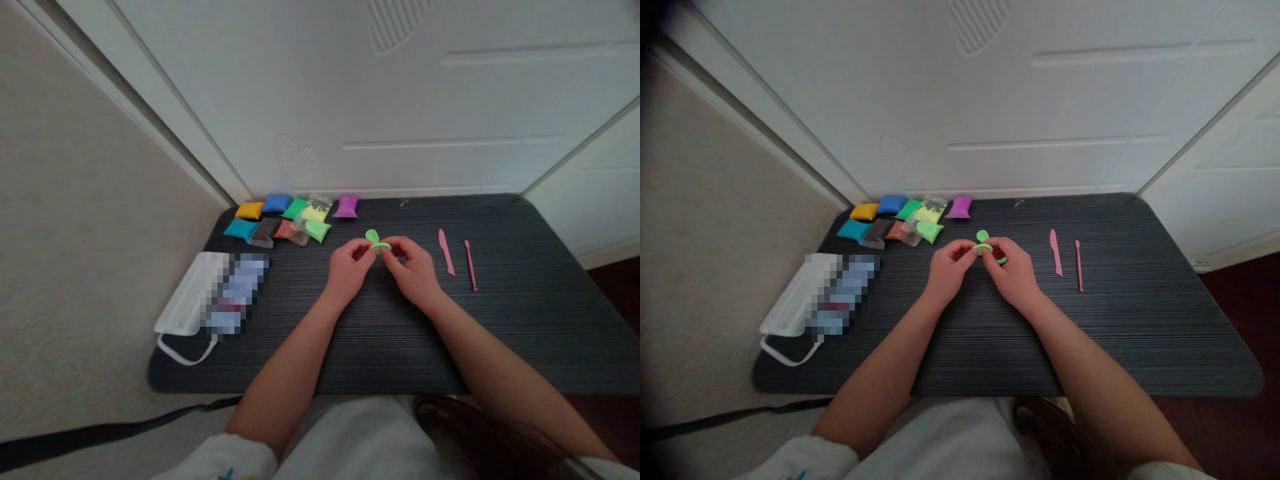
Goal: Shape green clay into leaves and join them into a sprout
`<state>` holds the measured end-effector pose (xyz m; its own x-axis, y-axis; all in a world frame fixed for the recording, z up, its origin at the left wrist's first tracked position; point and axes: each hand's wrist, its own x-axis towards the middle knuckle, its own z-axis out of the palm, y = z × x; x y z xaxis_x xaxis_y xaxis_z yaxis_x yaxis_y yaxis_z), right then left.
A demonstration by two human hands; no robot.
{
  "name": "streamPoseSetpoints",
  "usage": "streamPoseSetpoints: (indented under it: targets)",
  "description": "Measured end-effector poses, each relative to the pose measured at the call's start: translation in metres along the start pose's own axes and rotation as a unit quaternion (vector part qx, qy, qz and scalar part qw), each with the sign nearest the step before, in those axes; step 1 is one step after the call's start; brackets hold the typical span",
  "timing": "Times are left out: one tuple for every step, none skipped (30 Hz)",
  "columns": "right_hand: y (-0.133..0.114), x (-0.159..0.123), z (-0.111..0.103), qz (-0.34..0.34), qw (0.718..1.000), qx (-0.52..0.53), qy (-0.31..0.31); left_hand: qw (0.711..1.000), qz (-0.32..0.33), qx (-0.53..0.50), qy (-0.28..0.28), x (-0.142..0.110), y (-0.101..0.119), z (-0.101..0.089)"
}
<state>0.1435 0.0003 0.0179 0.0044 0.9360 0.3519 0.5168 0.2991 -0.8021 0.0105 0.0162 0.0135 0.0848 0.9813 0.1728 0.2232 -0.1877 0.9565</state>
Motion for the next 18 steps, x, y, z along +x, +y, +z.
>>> streamPoseSetpoints:
  targets:
    - [0.0001, 0.0001, -0.0001, 0.002, 1.0, -0.001, 0.001, 1.0, 0.0, -0.006, -0.002, 0.0001, 0.0, -0.0003]
    - [0.0003, 0.0002, -0.0002, 0.005, 1.0, -0.001, 0.001, 1.0, 0.0, -0.014, -0.005, 0.0003, -0.0001, -0.0006]
    - [0.0005, 0.0004, -0.0002, 0.008, 1.0, 0.001, 0.001, 1.0, 0.0, -0.021, -0.007, 0.0003, -0.0002, -0.0008]
    - [0.0007, 0.0005, -0.0002, 0.011, 1.0, 0.004, 0.001, 1.0, 0.001, -0.025, -0.008, 0.0004, -0.0004, -0.0009]
    - [0.0009, 0.0006, -0.0002, 0.013, 1.0, 0.007, 0.001, 1.0, 0.004, -0.025, -0.008, 0.0004, -0.0005, -0.001]
    - [0.0011, 0.0007, 0.0, 0.015, 1.0, 0.009, 0.001, 1.0, 0.006, -0.022, -0.008, 0.0003, -0.0005, -0.0009]
    - [0.0012, 0.0007, 0.0001, 0.015, 1.0, 0.011, 0.001, 1.0, 0.008, -0.016, -0.006, 0.0002, -0.0005, -0.0007]
    - [0.0011, 0.0006, 0.0003, 0.015, 1.0, 0.011, 0.001, 1.0, 0.008, -0.008, -0.003, 0.0, -0.0004, -0.0005]
    - [0.0009, 0.0005, 0.0004, 0.014, 1.0, 0.011, 0.002, 1.0, 0.008, -0.001, 0.001, -0.0001, -0.0002, -0.0002]
    - [0.0006, 0.0003, 0.0005, 0.012, 1.0, 0.01, 0.001, 1.0, 0.007, 0.004, 0.005, -0.0003, 0.0001, 0.0]
    - [0.0001, 0.0001, 0.0005, 0.01, 1.0, 0.01, 0.001, 1.0, 0.006, 0.008, 0.01, -0.0005, 0.0005, 0.0001]
    - [-0.0005, -0.0001, 0.0004, 0.009, 1.0, 0.009, 0.001, 1.0, 0.005, 0.012, 0.015, -0.0007, 0.0008, 0.0002]
    - [-0.0012, -0.0004, 0.0002, 0.007, 1.0, 0.007, 0.0, 1.0, 0.004, 0.013, 0.018, -0.0009, 0.001, 0.0002]
    - [-0.0019, -0.0005, 0.0, 0.006, 1.0, 0.005, -0.001, 1.0, 0.004, 0.013, 0.019, -0.001, 0.0011, 0.0002]
    - [-0.0025, -0.0007, -0.0003, 0.005, 1.0, 0.004, -0.001, 1.0, 0.004, 0.011, 0.018, -0.0011, 0.0011, 0.0001]
    - [-0.0029, -0.0007, -0.0005, 0.005, 1.0, 0.004, -0.001, 1.0, 0.005, 0.006, 0.014, -0.0012, 0.0009, -0.0001]
    - [-0.0031, -0.0007, -0.0007, 0.006, 1.0, 0.005, -0.001, 1.0, 0.006, 0.0, 0.01, -0.0013, 0.0005, -0.0002]
    - [-0.0029, -0.0005, -0.0007, 0.009, 1.0, 0.009, 0.001, 1.0, 0.006, -0.007, 0.005, -0.0012, 0.0002, -0.0003]
